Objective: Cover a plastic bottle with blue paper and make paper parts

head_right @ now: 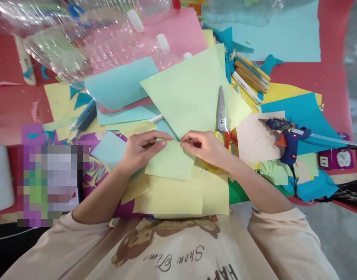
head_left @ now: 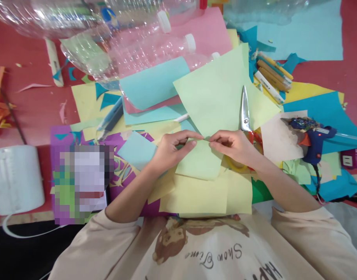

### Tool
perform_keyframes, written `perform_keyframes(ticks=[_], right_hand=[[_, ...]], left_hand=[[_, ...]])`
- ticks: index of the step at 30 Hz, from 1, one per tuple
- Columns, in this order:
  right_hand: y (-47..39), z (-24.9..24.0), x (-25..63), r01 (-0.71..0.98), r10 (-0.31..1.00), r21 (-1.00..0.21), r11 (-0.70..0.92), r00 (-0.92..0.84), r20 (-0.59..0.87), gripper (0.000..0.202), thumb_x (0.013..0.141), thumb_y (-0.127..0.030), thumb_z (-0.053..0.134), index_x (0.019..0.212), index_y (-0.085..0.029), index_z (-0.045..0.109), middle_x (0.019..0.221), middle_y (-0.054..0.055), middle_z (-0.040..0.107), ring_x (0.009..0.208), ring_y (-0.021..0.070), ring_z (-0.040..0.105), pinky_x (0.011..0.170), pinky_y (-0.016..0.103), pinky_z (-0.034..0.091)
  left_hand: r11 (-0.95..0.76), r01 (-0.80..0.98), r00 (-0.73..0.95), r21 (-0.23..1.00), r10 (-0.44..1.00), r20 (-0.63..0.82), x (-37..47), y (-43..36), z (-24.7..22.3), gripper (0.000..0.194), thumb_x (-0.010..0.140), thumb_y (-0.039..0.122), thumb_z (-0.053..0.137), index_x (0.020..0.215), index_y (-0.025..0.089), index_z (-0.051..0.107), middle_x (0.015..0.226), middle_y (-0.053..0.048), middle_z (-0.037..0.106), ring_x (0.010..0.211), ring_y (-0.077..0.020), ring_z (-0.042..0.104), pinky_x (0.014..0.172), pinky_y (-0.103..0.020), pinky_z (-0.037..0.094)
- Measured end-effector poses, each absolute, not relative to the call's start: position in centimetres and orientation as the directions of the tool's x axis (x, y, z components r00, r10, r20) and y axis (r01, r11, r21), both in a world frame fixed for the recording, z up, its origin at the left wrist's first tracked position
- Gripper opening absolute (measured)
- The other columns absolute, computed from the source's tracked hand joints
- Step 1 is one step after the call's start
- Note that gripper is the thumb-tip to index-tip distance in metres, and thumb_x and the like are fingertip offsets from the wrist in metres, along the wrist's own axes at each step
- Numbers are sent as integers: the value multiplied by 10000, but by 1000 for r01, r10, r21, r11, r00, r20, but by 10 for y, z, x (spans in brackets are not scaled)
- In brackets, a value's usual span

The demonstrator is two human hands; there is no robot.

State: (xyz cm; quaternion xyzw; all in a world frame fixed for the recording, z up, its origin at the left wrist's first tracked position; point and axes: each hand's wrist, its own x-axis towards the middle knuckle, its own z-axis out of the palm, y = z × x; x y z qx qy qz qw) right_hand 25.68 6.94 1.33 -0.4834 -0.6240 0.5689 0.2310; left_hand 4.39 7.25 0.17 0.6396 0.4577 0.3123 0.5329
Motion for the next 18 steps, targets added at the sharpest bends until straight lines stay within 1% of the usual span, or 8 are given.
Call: perform_keyframes(ticks=[3, 5, 8, 10, 12, 15, 16, 18], right_hand=[[69, 15, 256, 321, 881, -944, -72, -424, -211, 136, 828, -255, 598, 731, -160, 597, 599, -28, 549, 522, 65, 435, 477, 214, 322], [69, 14, 256, 309, 906, -950, -50, -386, -174, 125, 825, -222, 588, 716, -161, 591, 621, -21, 578, 547, 70, 468, 499, 210, 351], [68, 11, 257, 275, 953, -961, -38, -280, -118, 119, 831, -226, 591, 728, -168, 599, 639, -14, 604, 578, 81, 512, 528, 214, 387], [68, 9, 258, 253, 978, -967, -30, -193, -81, 118, 831, -241, 605, 733, -175, 605, 633, -18, 598, 579, 83, 517, 532, 216, 395], [69, 8, 260, 245, 993, -969, -28, -107, -56, 126, 826, -246, 620, 719, -182, 606, 617, -25, 577, 563, 81, 500, 522, 218, 391], [71, 9, 261, 226, 1000, -974, -23, -15, -27, 139, 822, -251, 633, 699, -192, 605, 605, -30, 561, 542, 79, 479, 507, 224, 383], [72, 9, 261, 215, 1000, -977, -19, 6, -18, 139, 821, -253, 635, 698, -195, 606, 607, -30, 564, 542, 80, 481, 508, 227, 385], [73, 9, 262, 198, 999, -980, -12, 40, -4, 137, 815, -254, 640, 695, -200, 600, 610, -30, 564, 545, 84, 486, 514, 233, 392]], left_hand=[[11, 247, 394, 969, 912, -111, 44, 72, 2, 247, 859, 284, 593, 1060, 187, 698, 507, 67, 433, 439, -55, 259, 439, -212, 220], [56, 197, 391, 979, 911, -131, 43, 73, 1, 410, 845, 305, 627, 1243, 214, 599, 484, 89, 394, 424, -60, 297, 439, -200, 251], [119, 118, 420, 986, 894, -158, 40, 75, -1, 638, 804, 386, 680, 1379, 242, 444, 587, 54, 555, 487, -92, 488, 501, -207, 397], [119, 112, 452, 987, 878, -157, 39, 77, -3, 669, 786, 415, 692, 1377, 244, 429, 722, 6, 653, 595, -130, 600, 572, -235, 479], [47, 135, 457, 990, 883, -105, 39, 79, -4, 634, 761, 394, 714, 1327, 235, 475, 929, -50, 699, 772, -175, 672, 659, -259, 531], [-52, 149, 418, 987, 908, -16, 40, 79, -7, 563, 721, 343, 751, 1229, 223, 542, 1218, -98, 637, 1007, -230, 669, 750, -274, 560], [-38, 131, 398, 991, 917, -17, 40, 80, -8, 557, 721, 342, 753, 1222, 226, 540, 1226, -99, 634, 1005, -231, 672, 736, -273, 566], [35, 60, 345, 998, 937, -53, 40, 81, -11, 572, 725, 355, 754, 1231, 235, 518, 1107, -82, 681, 877, -206, 697, 664, -269, 567]])
